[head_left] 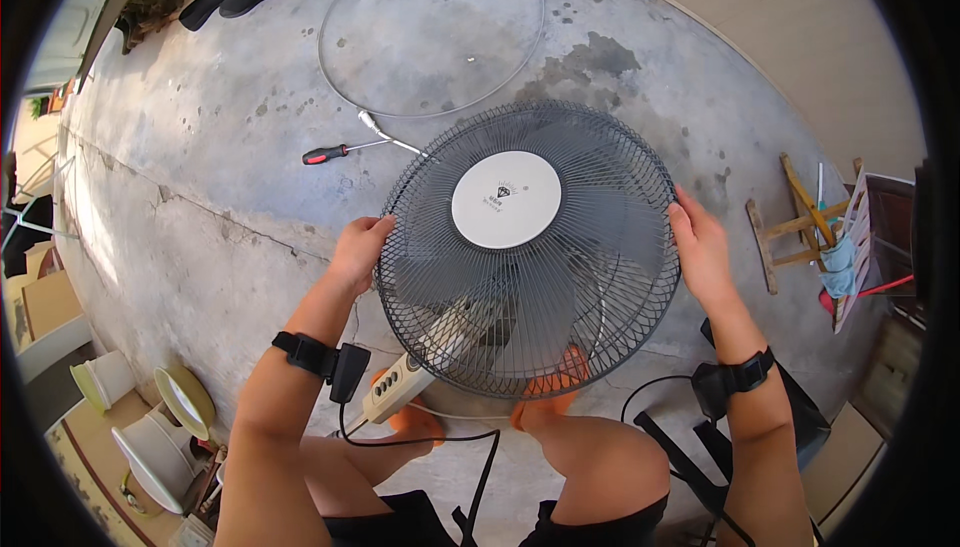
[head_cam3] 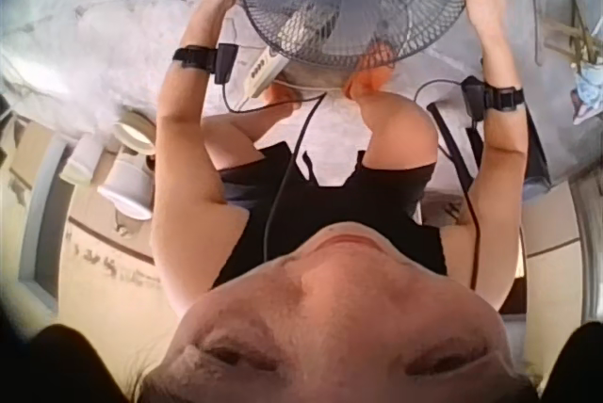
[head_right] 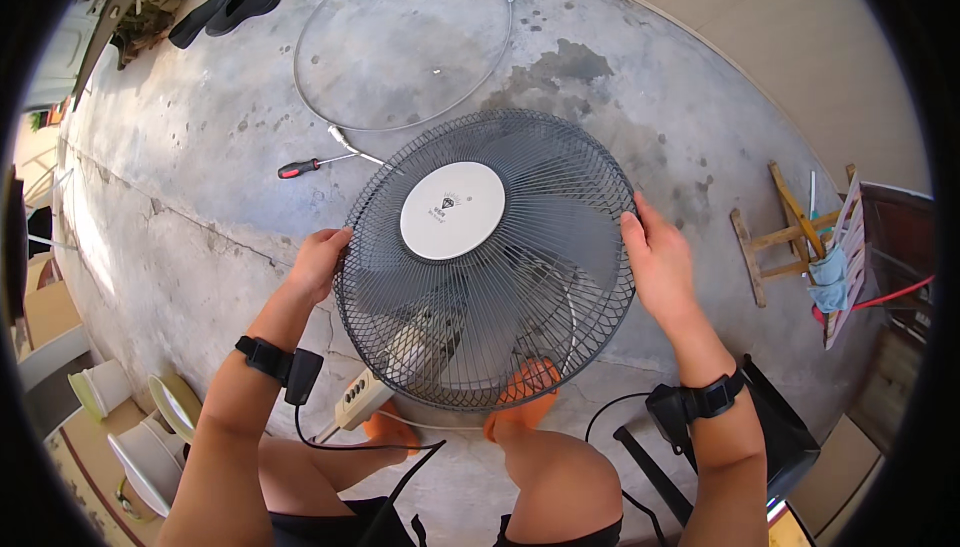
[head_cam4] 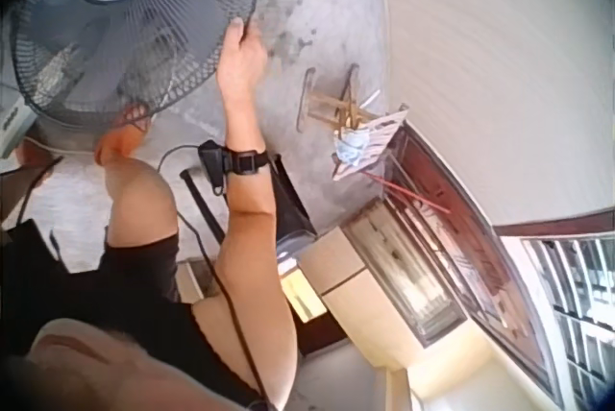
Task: The recorder is shown assembling a stand fan by placing the blades and securing the front cage.
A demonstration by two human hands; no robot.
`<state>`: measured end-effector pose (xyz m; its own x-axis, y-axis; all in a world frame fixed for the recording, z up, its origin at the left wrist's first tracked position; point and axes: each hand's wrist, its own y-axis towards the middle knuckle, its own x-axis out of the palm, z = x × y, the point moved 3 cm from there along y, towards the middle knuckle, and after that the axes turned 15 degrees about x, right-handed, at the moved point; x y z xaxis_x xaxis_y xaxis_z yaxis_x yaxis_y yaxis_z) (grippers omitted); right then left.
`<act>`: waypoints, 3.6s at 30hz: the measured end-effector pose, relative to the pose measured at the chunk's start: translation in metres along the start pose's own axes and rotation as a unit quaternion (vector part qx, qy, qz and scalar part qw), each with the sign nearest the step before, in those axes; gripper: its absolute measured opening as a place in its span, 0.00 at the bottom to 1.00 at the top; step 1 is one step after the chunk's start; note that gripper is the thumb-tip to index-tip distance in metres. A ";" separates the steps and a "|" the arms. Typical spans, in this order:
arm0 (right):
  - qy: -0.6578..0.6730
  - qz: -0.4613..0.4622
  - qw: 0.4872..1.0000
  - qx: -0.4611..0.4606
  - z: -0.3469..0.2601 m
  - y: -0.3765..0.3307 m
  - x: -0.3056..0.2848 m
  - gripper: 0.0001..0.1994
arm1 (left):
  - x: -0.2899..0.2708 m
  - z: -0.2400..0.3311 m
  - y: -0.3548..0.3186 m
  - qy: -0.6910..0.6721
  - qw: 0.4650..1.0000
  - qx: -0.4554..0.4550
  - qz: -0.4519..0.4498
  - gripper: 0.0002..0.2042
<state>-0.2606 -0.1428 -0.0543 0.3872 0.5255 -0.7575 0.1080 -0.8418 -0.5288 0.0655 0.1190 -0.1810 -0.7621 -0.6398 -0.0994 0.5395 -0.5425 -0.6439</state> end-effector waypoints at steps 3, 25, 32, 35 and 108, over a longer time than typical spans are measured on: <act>-0.001 0.024 0.999 -0.028 0.011 0.006 0.000 0.25 | 0.003 -0.003 0.006 -0.011 1.000 -0.001 0.002 0.19; 0.148 -0.050 0.973 0.171 0.023 0.001 0.042 0.31 | -0.008 -0.021 0.038 0.171 0.975 -0.103 0.100 0.14; 0.096 -0.012 0.986 0.135 0.019 -0.001 0.066 0.28 | -0.065 -0.081 0.095 0.264 0.958 -0.080 -0.075 0.25; 0.058 0.047 0.986 0.152 0.066 -0.007 0.029 0.27 | 0.036 -0.014 0.053 0.183 0.956 -0.209 -0.090 0.22; 0.178 0.059 0.950 0.248 0.001 -0.023 0.026 0.30 | 0.018 -0.007 0.073 0.088 0.970 -0.186 -0.128 0.26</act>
<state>-0.2536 -0.1095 -0.0621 0.6645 0.2818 -0.6921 -0.3666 -0.6841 -0.6305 0.0888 0.0720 -0.2355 -0.9208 -0.3900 -0.0075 0.1836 -0.4163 -0.8905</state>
